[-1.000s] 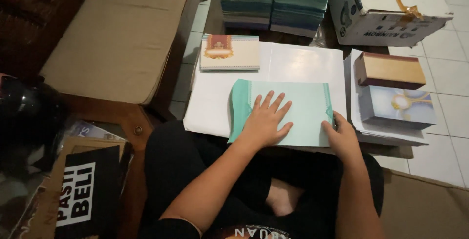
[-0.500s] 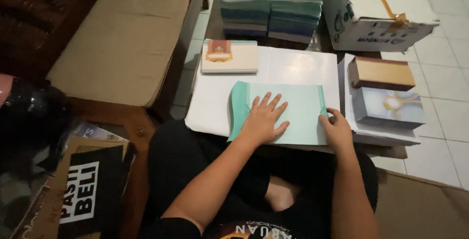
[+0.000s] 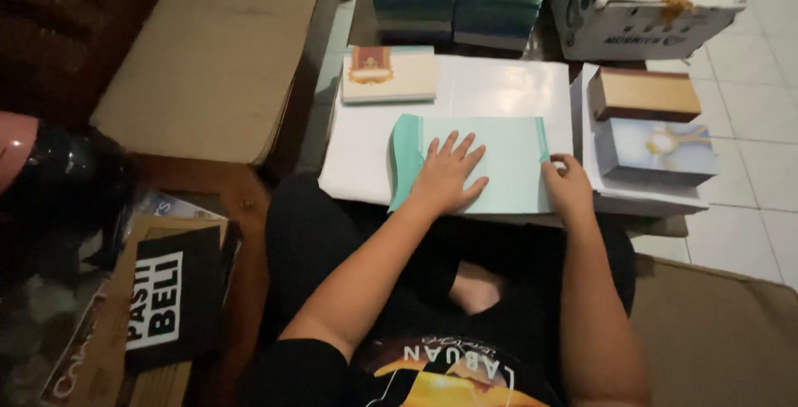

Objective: A person sitting on the floor inserts cards into light blue folders and smooths them flat on a table.

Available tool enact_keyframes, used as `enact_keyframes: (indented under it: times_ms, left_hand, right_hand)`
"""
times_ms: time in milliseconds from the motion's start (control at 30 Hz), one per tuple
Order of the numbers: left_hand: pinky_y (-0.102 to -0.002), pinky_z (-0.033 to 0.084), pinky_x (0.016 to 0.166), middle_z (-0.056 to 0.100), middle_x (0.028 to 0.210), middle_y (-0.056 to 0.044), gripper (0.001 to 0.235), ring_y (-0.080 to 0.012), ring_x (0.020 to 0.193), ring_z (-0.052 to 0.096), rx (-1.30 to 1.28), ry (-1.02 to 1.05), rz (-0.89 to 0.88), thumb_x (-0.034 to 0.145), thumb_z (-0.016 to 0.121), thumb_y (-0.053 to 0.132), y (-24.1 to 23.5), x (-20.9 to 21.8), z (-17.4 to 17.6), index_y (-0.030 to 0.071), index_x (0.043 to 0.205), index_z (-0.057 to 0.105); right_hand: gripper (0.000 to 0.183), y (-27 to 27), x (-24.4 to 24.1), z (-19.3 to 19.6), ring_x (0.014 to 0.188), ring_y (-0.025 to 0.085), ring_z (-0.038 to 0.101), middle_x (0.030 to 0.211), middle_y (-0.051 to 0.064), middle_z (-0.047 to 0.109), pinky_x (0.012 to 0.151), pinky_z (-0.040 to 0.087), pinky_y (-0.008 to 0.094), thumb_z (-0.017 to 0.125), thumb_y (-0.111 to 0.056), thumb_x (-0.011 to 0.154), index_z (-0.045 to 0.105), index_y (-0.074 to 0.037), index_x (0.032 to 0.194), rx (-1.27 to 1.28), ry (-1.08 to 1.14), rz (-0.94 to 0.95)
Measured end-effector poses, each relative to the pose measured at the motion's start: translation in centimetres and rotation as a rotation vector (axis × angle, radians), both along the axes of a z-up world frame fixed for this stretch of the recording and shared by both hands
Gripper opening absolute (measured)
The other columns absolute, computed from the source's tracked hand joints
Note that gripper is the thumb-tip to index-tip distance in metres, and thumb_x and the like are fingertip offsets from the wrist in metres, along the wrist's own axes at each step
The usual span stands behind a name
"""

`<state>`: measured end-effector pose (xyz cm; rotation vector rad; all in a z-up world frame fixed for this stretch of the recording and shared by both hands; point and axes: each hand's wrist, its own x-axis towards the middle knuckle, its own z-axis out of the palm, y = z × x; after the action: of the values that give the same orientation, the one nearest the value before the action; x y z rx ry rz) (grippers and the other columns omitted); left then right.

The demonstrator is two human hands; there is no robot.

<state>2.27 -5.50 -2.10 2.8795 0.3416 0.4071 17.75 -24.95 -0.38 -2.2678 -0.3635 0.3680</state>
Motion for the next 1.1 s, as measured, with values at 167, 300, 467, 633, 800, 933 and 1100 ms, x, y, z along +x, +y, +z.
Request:
enact_keyframes:
  times_ms: [167, 300, 467, 633, 800, 933, 1100]
  left_hand:
    - [-0.061, 0.027, 0.121, 0.050, 0.158, -0.011, 0.066, -0.0366, 0.150, 0.040, -0.022, -0.003, -0.004, 0.096, 0.045, 0.060, -0.1, -0.3, 0.6, 0.021, 0.149, 0.054]
    - [-0.063, 0.026, 0.120, 0.049, 0.158, -0.013, 0.066, -0.0382, 0.149, 0.039, -0.055, 0.017, -0.015, 0.097, 0.045, 0.058, -0.1, -0.4, 1.3, 0.018, 0.147, 0.055]
    - [-0.062, 0.023, 0.122, 0.046, 0.160, -0.013, 0.067, -0.0371, 0.152, 0.035, -0.082, 0.059, -0.011, 0.098, 0.041, 0.059, 0.1, -0.1, 1.6, 0.019, 0.149, 0.053]
    - [-0.061, 0.022, 0.123, 0.046, 0.160, -0.013, 0.067, -0.0366, 0.153, 0.034, -0.087, 0.052, -0.014, 0.098, 0.040, 0.059, 0.1, -0.3, 1.6, 0.019, 0.149, 0.053]
    - [-0.061, 0.023, 0.122, 0.046, 0.160, -0.014, 0.064, -0.0371, 0.152, 0.035, -0.108, 0.046, -0.015, 0.098, 0.043, 0.056, 0.1, -0.5, 2.0, 0.019, 0.149, 0.054]
    - [-0.060, 0.025, 0.122, 0.049, 0.158, -0.012, 0.059, -0.0358, 0.151, 0.038, -0.109, 0.043, 0.002, 0.096, 0.051, 0.049, 0.3, -0.2, 1.3, 0.022, 0.148, 0.054]
    - [-0.059, 0.028, 0.121, 0.049, 0.158, -0.008, 0.054, -0.0340, 0.151, 0.038, -0.114, 0.028, -0.015, 0.096, 0.053, 0.051, 1.1, 0.2, 0.0, 0.030, 0.146, 0.055]
  right_hand:
    - [0.044, -0.4, 0.6, -2.1, 0.113, 0.041, 0.066, 0.110, 0.020, 0.074, 0.096, 0.051, 0.053, 0.063, -0.042, 0.097, 0.070, -0.015, 0.131, 0.004, -0.039, -0.011]
    - [0.047, -1.0, -1.6, -0.8, 0.112, 0.041, 0.067, 0.112, 0.021, 0.074, 0.095, 0.051, 0.053, 0.064, -0.040, 0.097, 0.070, -0.009, 0.131, 0.073, -0.024, -0.051]
    - [0.054, -0.6, -3.7, 1.1, 0.123, 0.044, 0.059, 0.130, 0.024, 0.065, 0.102, 0.048, 0.054, 0.061, -0.033, 0.098, 0.060, -0.003, 0.144, 0.015, -0.076, -0.011]
    - [0.060, -0.1, -6.6, 4.3, 0.134, 0.047, 0.049, 0.140, 0.026, 0.054, 0.108, 0.046, 0.054, 0.062, -0.028, 0.099, 0.053, 0.004, 0.149, -0.108, -0.173, 0.049]
    - [0.037, -0.4, -6.9, 4.0, 0.117, 0.045, 0.058, 0.124, 0.025, 0.061, 0.093, 0.048, 0.053, 0.060, -0.018, 0.106, 0.061, 0.005, 0.135, 0.291, -0.327, 0.158]
    - [0.047, 0.1, -5.2, -1.8, 0.134, 0.040, 0.052, 0.137, 0.027, 0.061, 0.104, 0.043, 0.050, 0.043, -0.028, 0.110, 0.059, 0.006, 0.138, 0.836, -0.067, 0.391]
    - [0.066, 1.4, -6.1, -1.8, 0.146, 0.042, 0.040, 0.148, 0.021, 0.056, 0.120, 0.028, 0.053, 0.024, -0.047, 0.108, 0.057, -0.005, 0.146, 0.520, -0.292, 0.728]
